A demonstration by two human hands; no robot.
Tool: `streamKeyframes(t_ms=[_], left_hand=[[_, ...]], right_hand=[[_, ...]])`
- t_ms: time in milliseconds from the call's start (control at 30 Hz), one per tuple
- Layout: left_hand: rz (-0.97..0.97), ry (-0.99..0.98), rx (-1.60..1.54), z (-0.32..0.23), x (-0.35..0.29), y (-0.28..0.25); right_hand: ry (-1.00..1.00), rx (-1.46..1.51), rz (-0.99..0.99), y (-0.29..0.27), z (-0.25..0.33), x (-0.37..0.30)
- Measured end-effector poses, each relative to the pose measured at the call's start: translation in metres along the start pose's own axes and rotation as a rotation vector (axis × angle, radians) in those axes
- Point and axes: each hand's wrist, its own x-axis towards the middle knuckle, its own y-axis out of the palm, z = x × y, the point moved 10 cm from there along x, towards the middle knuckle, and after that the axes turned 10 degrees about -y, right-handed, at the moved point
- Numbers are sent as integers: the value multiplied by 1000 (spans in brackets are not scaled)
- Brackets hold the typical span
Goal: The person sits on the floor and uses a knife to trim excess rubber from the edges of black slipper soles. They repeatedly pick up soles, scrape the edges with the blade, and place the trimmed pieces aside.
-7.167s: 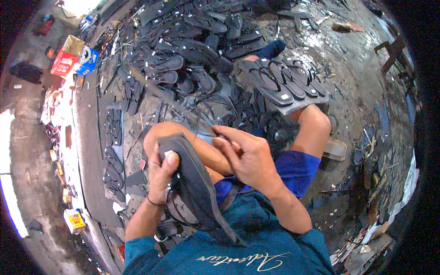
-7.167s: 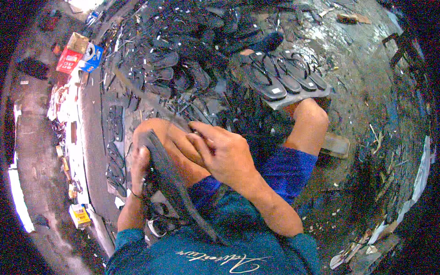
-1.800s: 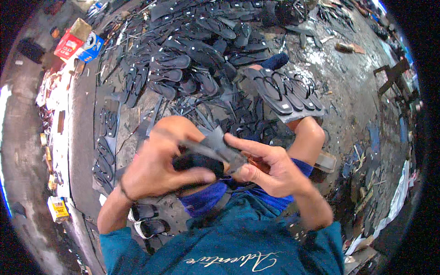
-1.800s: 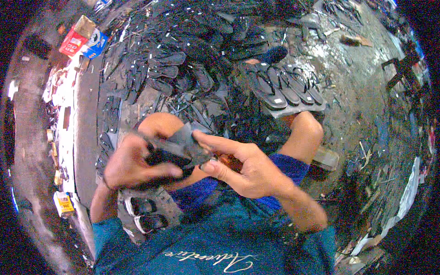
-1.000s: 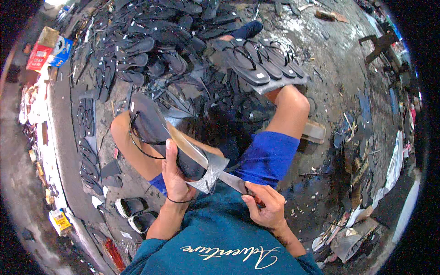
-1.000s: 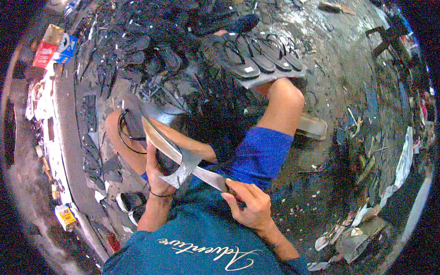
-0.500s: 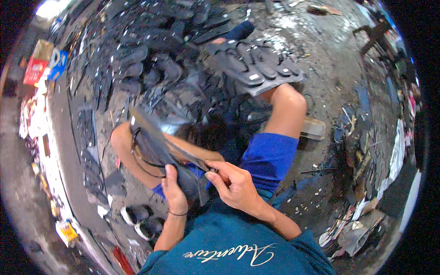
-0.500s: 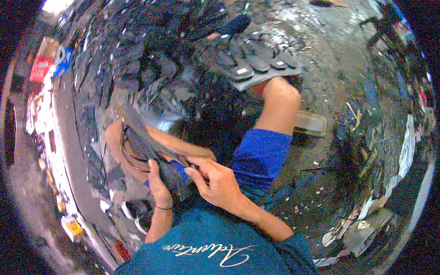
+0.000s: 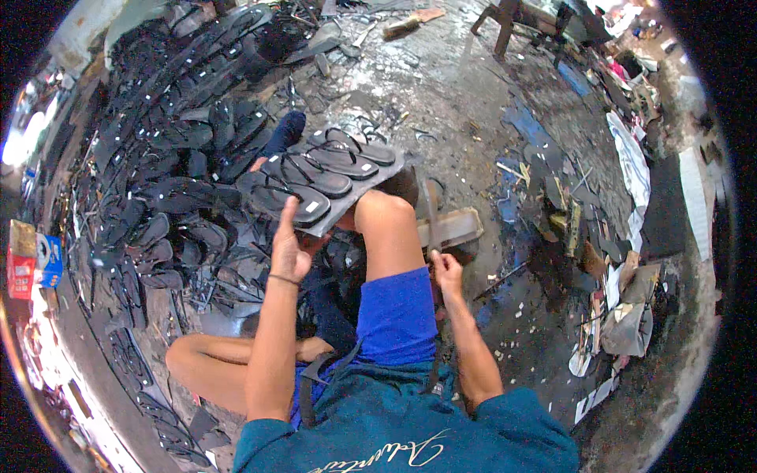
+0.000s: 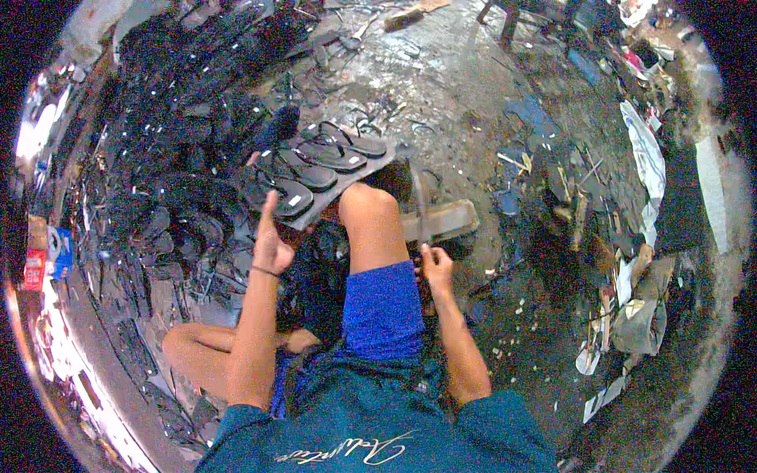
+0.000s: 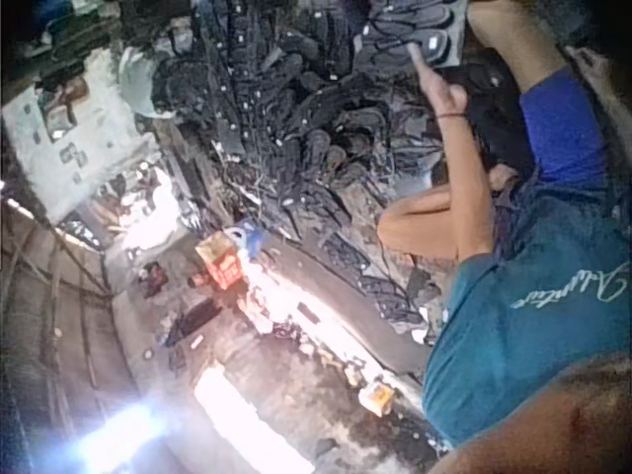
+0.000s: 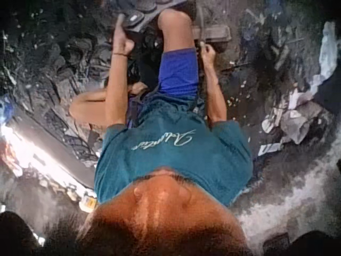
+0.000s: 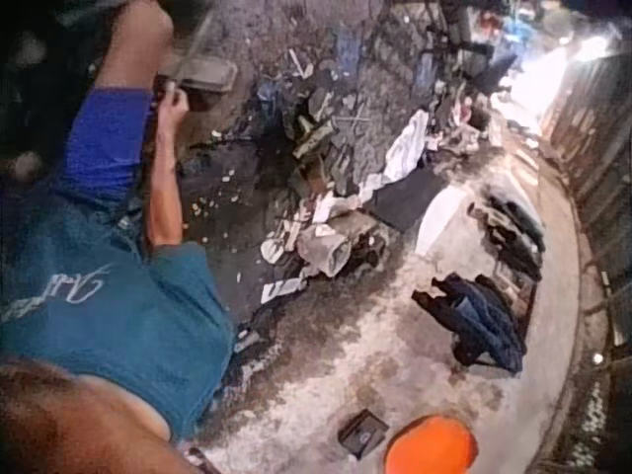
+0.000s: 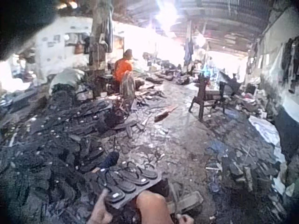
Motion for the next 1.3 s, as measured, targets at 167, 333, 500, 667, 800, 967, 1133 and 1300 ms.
streamKeyframes(t_ms=[167, 333, 500, 667, 800, 967, 1133, 1300], left_hand=[[-184, 149, 19, -23, 16, -31], [-67, 41, -30, -63, -25, -67], [-136, 3, 5, -46, -21, -97], [-170, 31, -13, -44, -22, -98], [-221, 51, -112, -48, -29, -117], [-205, 18, -91, -49, -30, -122], [-224, 55, -99, -51, -31, -118], [-274, 141, -100, -59, -43, -114]], right_hand=[[-179, -141, 38, 18, 1, -15], [57, -180, -161, -132, -73, -77], [-521, -683, -168, -80, 43, -14], [-600, -990, -57, -24, 51, 1], [-375, -471, 254, -15, 19, -98], [-549, -657, 31, -35, 80, -34], [-473, -984, -5, -38, 45, 12], [-280, -335, 473, -4, 20, -121]])
